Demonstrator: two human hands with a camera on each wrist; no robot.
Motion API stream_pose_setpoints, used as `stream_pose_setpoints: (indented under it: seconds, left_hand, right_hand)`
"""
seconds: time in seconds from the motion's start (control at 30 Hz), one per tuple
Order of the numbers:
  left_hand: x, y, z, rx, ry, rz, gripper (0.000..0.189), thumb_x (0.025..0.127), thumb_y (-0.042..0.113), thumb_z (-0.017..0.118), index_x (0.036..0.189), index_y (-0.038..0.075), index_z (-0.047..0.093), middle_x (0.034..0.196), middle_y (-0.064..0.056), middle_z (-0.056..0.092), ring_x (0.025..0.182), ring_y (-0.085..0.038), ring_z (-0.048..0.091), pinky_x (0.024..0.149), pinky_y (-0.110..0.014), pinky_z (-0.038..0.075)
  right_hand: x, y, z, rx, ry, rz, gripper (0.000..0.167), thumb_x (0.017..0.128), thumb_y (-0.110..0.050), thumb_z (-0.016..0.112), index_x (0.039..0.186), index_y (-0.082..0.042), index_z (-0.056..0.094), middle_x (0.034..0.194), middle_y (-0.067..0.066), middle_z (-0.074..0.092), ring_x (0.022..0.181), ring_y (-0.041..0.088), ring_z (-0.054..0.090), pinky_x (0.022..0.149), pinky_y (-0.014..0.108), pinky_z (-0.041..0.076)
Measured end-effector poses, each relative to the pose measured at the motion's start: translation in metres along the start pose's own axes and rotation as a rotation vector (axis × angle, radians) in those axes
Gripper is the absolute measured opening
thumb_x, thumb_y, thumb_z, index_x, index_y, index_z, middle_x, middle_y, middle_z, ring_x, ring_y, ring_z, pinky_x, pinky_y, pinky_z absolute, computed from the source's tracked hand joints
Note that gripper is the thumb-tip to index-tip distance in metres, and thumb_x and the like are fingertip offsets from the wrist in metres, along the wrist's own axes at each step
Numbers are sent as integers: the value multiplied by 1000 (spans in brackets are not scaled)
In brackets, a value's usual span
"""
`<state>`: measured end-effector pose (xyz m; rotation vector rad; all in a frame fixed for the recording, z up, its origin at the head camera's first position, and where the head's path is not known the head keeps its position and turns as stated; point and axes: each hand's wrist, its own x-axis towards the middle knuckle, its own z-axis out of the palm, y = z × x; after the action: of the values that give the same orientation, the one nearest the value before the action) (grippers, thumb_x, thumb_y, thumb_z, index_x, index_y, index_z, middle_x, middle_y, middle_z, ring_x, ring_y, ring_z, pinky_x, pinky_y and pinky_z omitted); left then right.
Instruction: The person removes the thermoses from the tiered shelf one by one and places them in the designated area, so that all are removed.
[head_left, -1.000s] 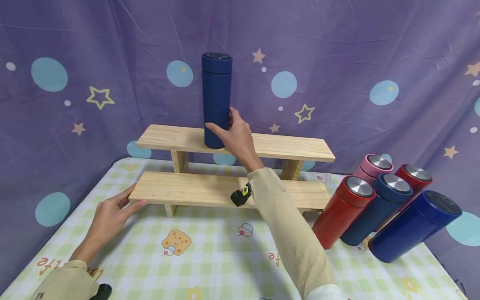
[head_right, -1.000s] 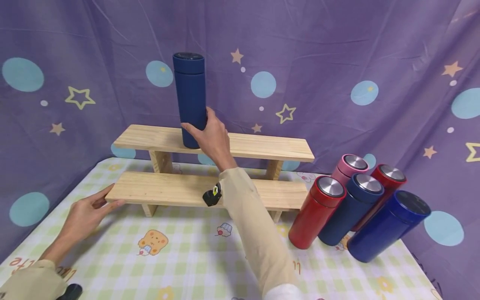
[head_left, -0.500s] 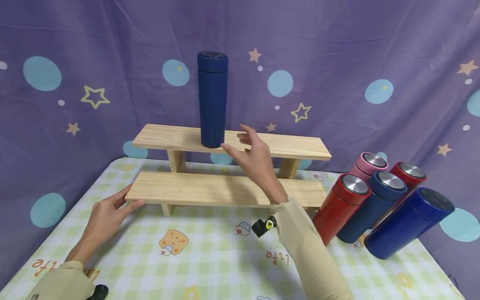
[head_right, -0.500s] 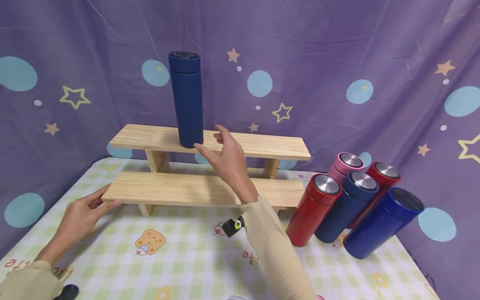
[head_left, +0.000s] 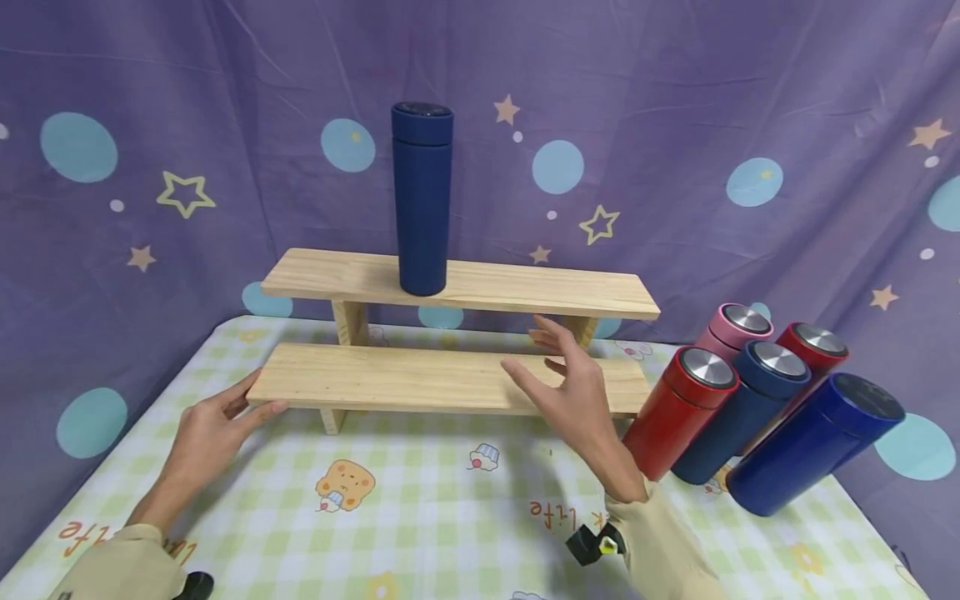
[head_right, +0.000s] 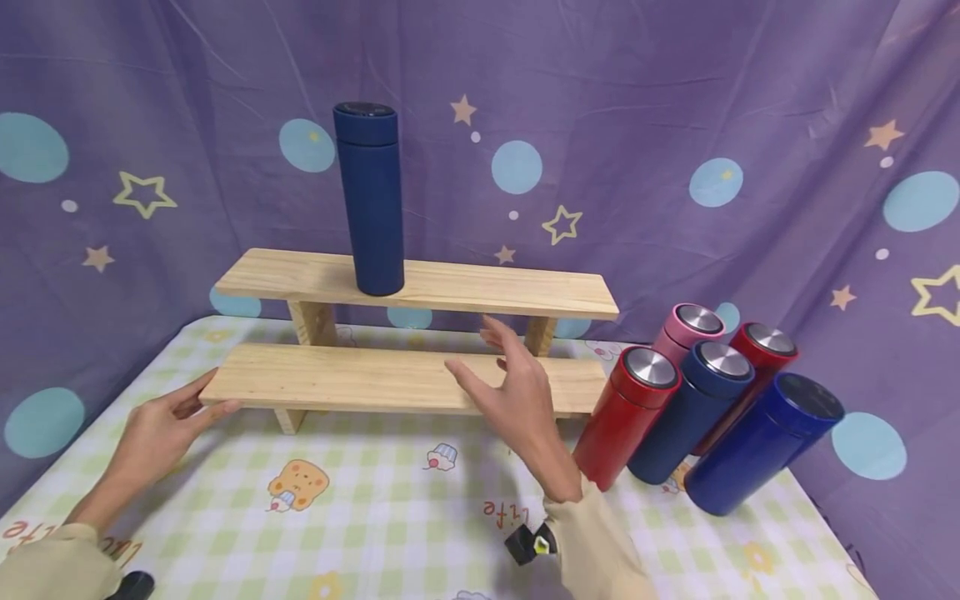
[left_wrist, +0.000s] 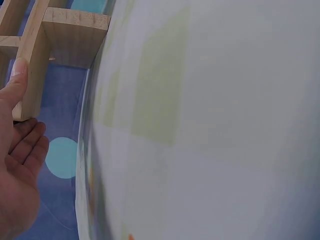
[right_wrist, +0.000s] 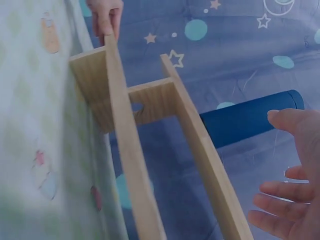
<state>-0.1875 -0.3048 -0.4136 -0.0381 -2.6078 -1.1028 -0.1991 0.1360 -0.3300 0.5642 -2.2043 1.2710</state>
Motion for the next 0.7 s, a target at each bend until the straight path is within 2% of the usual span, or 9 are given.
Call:
stream_pose_setpoints:
  seconds: [0.17,0.27,0.33,0.37,0.43,0.5,0.57,0.67,0.7]
  left_hand:
    - [0,0,0,-2,-3,-4,77,98,42,74,158,5,42,145,-37,47,124,-56,54,82,-43,56]
    - [0,0,-1,-3,-4,-5,77,98,42,74,158,5,42,145,-38,47,124,-57,54,78,-32,56]
    - [0,0,-1,-5,-3,-5,77,98,42,74,158,5,42,145,-38,46,124,-57,54,74,-20,53]
    - [0,0,-1,-6,-2,-4,76,98,41,74,157,5,42,144,-38,47,124,-57,54,74,-22,54]
    - [0,-1,0,-7,-3,-4,76,98,41,74,157,5,42,144,-38,47,124,-57,54,73,-16,51]
    - [1,-1,0,-6,0,-2,76,98,41,74,157,5,43,144,-39,47,123,-57,54,74,-20,54]
    - [0,-1,0,-1,4,0,75,98,41,74,157,5,43,144,-38,48,123,-57,55,79,-35,57]
    - [1,-1,1,3,10,5,75,98,40,74,157,5,44,143,-38,48,122,-58,55,84,-51,53]
    - [0,-1,1,3,11,8,75,98,40,74,157,5,44,143,-39,48,122,-58,55,84,-52,53]
  right_hand:
    - [-21,7,-16,-44,9,9,68,86,-16,88,145,-8,57,130,11,69,121,28,65,93,47,55]
    - [-33,11,-25,-82,15,11,69,84,-15,90,145,-7,57,130,12,69,121,28,66,92,47,56]
    - [-41,14,-31,-108,21,12,70,83,-13,90,145,-6,57,130,13,69,120,29,67,92,48,56]
    - [-45,15,-34,-117,24,14,71,82,-12,91,145,-6,57,130,14,69,119,29,67,92,48,56]
    - [-53,17,-40,-137,33,20,72,81,-10,91,145,-6,57,130,14,69,119,30,67,92,46,55]
    - [-60,19,-46,-154,41,31,73,81,-9,91,145,-7,58,129,14,69,116,31,69,92,40,55]
    - [-68,21,-51,-164,43,47,72,80,-8,91,145,-7,58,128,14,70,113,33,70,91,29,55]
    - [-79,25,-59,-184,43,73,71,79,-6,92,143,-8,60,125,13,72,109,34,71,89,16,51]
    - [-82,26,-62,-188,42,80,71,79,-5,92,142,-8,60,124,12,72,109,33,71,89,14,49]
